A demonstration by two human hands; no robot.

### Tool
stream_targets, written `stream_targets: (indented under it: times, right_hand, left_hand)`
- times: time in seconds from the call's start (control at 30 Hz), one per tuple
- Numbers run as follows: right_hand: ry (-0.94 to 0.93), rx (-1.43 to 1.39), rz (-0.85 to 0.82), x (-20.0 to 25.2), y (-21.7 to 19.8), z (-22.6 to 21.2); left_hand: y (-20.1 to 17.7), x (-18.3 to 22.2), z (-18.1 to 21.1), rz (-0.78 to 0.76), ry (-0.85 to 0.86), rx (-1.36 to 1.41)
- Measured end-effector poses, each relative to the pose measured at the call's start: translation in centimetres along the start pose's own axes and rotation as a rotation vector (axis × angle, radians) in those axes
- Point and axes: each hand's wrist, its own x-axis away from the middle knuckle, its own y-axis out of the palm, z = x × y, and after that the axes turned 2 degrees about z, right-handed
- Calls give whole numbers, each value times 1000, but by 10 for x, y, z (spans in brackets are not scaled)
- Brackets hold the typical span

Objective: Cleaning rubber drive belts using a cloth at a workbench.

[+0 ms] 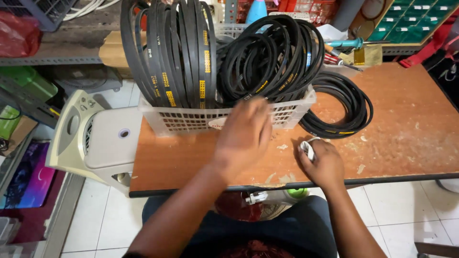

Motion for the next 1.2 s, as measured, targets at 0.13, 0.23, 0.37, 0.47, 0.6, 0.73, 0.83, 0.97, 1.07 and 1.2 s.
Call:
stream_targets:
  times: [0.13,0.23,0.37,0.47,0.6,0.73,0.83,0.97,1.07,1.2]
  right_hand:
    - [34,-20,-8,-4,-11,-12]
    - [50,-52,6,-6,-14,-13]
    - [51,-85,15,-8,-17,-15]
    - [38,-106,30,-5,-20,-17]
    - [38,-117,52,-5,-14,-13]
    - [29,-120,68,-5,-19,-14]
    - [-1,-168,-37,-8,-33,-21]
    - [-27,-169,7,-8,-33,-23]
    - [-18,-152,-6,-8,-31,-21]
    - [-11,-133,-8,-6,-29,-20]
  left_hand:
    - [47,-40,-53,38,-126,-241]
    - [83,-51,-111,-543,-547,-177]
    - [42,-55,-78,-126,-441,-52]
    - [11,-52,-44,226,-269,139]
    - [-34,-48,-6,398,-79,320]
    - [-84,-35,29,418,1,300]
    - [-115,-25,48,403,0,185]
    - [-131,-12,46,205,-50,184]
    - [-135,-4,38,92,-72,230]
    - [-147,0,33,68,-88,228]
